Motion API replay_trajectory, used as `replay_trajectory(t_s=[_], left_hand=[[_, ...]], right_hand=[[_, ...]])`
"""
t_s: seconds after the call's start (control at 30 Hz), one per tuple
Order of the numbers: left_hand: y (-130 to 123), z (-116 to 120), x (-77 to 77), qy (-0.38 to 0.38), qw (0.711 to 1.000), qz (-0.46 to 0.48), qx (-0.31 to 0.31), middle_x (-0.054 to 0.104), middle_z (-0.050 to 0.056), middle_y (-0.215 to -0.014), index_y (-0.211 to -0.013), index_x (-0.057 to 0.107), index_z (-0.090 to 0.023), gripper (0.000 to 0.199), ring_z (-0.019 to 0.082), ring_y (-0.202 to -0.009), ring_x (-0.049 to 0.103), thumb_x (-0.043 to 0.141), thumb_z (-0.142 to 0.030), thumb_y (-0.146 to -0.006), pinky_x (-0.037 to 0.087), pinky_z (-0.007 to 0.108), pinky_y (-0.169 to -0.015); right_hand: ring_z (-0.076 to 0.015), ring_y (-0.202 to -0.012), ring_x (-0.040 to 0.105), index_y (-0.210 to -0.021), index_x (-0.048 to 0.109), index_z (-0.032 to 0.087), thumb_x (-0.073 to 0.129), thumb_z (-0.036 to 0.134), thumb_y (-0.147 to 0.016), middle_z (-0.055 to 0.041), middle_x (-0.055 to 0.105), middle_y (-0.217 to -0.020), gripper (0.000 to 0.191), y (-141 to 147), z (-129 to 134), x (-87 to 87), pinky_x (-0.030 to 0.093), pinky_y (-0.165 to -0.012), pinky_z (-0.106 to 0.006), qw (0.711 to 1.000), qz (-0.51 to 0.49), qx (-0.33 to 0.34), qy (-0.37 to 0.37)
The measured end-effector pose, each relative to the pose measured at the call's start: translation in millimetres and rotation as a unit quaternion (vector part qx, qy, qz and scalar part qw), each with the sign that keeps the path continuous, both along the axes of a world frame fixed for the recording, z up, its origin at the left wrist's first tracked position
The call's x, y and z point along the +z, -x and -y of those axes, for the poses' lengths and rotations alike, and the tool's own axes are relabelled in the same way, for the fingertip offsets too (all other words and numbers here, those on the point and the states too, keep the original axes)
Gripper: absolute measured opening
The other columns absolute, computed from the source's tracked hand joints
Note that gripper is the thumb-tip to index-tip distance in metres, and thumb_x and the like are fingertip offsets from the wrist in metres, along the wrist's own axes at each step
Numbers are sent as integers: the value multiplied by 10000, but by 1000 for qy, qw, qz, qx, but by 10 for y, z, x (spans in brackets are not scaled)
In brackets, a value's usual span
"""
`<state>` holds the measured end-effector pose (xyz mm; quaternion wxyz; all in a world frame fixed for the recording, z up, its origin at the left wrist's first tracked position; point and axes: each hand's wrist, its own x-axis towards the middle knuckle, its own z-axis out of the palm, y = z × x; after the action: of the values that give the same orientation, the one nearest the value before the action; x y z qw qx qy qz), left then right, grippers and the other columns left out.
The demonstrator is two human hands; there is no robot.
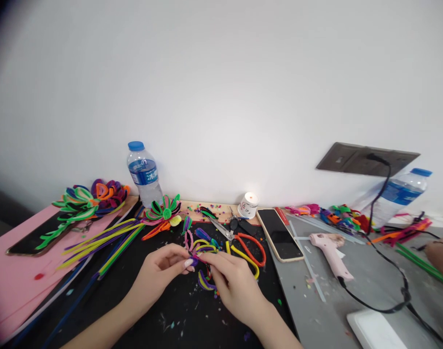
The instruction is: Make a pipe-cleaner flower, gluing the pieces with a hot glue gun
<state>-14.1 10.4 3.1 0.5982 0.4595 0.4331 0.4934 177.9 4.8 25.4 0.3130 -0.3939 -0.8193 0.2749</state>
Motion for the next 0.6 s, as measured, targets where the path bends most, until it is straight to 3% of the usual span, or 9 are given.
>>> replay_trajectory(t_s=[0.6], left_hand=[[4,-2,25,10,1000,8,-10,651,-7,-635,-706,626,-154,77,140,-630,622,682,-198,-675,502,227,-592]], right_hand=[[-155,-867,605,-1127,574,225,406,131,-876,-61,653,-951,317,-9,-7,4,465,-793,-259,1000,4,2,16]])
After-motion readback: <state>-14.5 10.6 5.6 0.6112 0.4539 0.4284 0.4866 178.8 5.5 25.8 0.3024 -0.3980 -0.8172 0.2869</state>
